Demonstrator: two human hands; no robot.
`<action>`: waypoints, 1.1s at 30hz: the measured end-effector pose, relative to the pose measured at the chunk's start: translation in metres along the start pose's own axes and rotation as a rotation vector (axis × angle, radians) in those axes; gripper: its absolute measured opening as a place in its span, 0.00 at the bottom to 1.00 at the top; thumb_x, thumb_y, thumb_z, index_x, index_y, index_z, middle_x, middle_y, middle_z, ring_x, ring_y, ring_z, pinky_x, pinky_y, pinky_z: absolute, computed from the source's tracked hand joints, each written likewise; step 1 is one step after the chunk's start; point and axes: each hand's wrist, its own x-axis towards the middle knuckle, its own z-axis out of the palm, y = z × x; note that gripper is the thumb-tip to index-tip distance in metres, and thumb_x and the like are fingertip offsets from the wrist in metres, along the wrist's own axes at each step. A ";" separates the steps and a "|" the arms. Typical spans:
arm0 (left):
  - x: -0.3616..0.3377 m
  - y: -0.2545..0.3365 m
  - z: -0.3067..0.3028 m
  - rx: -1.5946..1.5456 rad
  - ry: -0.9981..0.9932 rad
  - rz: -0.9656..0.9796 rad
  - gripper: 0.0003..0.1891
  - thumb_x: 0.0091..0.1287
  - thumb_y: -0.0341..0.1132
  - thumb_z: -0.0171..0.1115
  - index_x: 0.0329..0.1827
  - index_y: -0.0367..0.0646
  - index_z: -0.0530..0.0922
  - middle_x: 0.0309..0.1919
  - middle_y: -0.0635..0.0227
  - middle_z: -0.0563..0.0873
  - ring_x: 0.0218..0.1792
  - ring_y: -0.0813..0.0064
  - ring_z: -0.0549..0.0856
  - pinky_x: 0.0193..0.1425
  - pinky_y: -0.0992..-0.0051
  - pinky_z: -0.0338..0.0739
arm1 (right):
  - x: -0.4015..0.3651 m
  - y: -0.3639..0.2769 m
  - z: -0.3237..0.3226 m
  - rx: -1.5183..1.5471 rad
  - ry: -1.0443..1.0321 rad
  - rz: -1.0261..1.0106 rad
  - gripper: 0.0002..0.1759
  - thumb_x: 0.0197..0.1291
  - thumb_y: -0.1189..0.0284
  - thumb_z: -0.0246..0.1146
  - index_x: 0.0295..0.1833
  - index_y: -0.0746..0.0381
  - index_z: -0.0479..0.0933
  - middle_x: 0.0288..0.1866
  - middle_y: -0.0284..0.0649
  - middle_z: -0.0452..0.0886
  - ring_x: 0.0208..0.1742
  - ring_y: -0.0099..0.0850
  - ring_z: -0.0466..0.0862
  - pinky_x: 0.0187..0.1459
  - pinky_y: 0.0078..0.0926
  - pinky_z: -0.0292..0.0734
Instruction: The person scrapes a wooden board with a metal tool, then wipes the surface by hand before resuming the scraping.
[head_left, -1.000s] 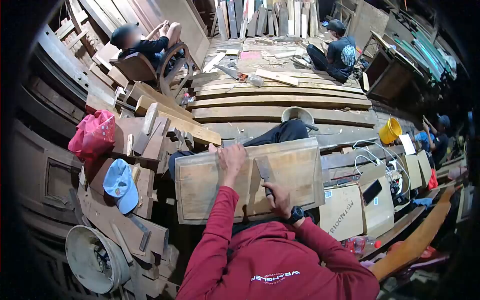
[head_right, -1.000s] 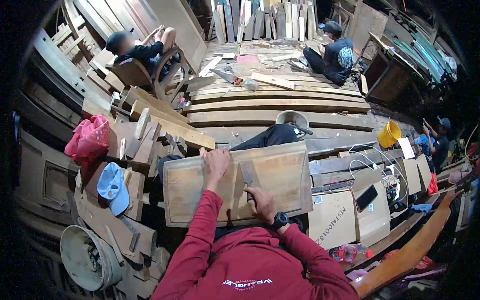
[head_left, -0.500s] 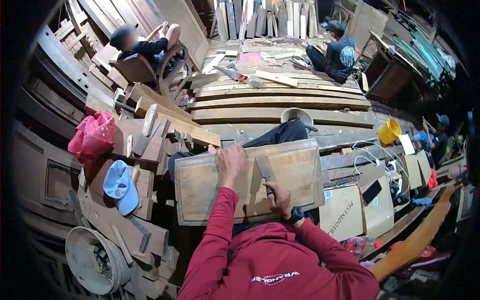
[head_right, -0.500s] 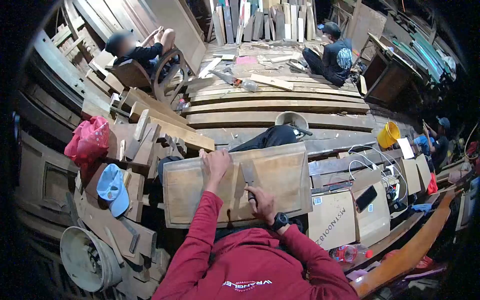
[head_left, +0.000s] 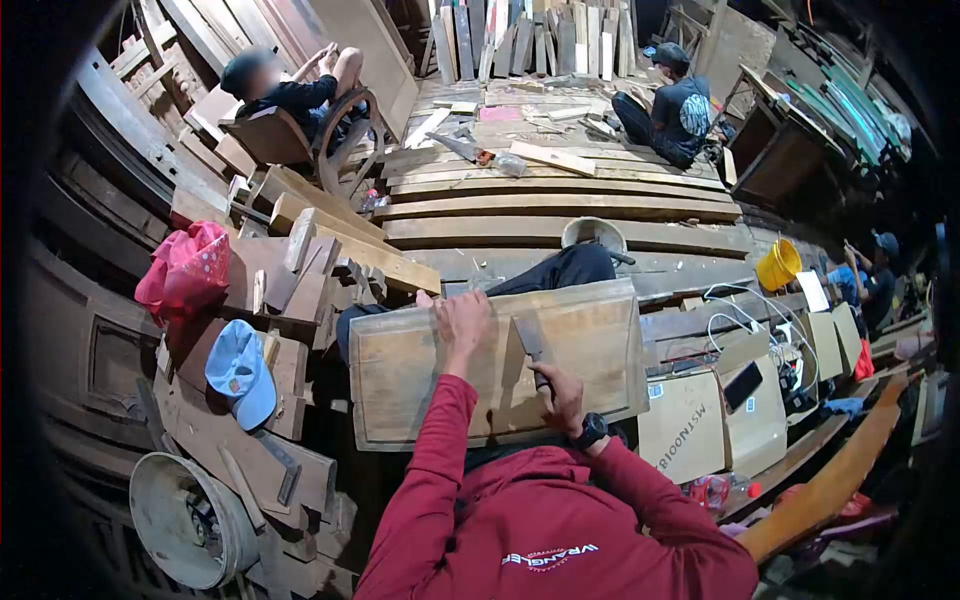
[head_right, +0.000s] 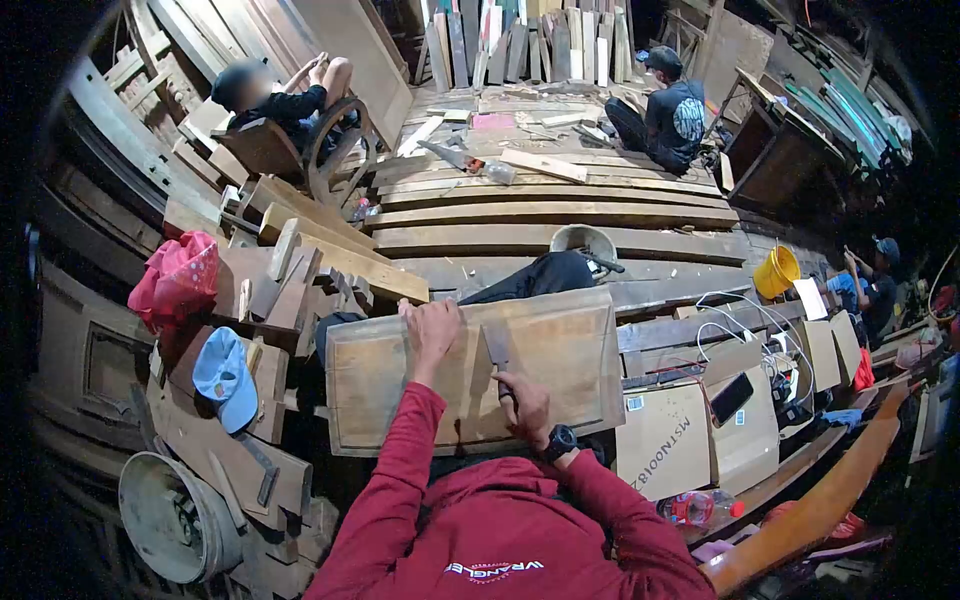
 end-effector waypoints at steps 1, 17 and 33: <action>0.000 -0.004 0.005 0.004 0.013 0.015 0.28 0.77 0.45 0.47 0.28 0.38 0.90 0.30 0.49 0.90 0.34 0.46 0.89 0.60 0.55 0.74 | 0.001 -0.001 0.003 -0.006 -0.019 -0.022 0.24 0.57 0.82 0.61 0.61 0.60 0.80 0.38 0.49 0.83 0.36 0.46 0.84 0.37 0.39 0.79; -0.002 -0.004 0.009 -0.016 -0.002 -0.001 0.29 0.78 0.45 0.46 0.30 0.36 0.90 0.31 0.47 0.90 0.37 0.47 0.90 0.65 0.53 0.72 | -0.006 -0.001 -0.002 -0.043 -0.030 -0.034 0.25 0.58 0.81 0.62 0.63 0.59 0.80 0.40 0.49 0.84 0.37 0.47 0.84 0.39 0.42 0.80; -0.002 0.001 0.000 -0.015 -0.047 -0.028 0.26 0.76 0.46 0.49 0.33 0.35 0.90 0.34 0.46 0.91 0.39 0.48 0.90 0.61 0.53 0.74 | -0.006 -0.002 -0.005 0.017 -0.108 -0.066 0.20 0.55 0.80 0.62 0.56 0.62 0.81 0.36 0.49 0.83 0.35 0.48 0.85 0.38 0.40 0.81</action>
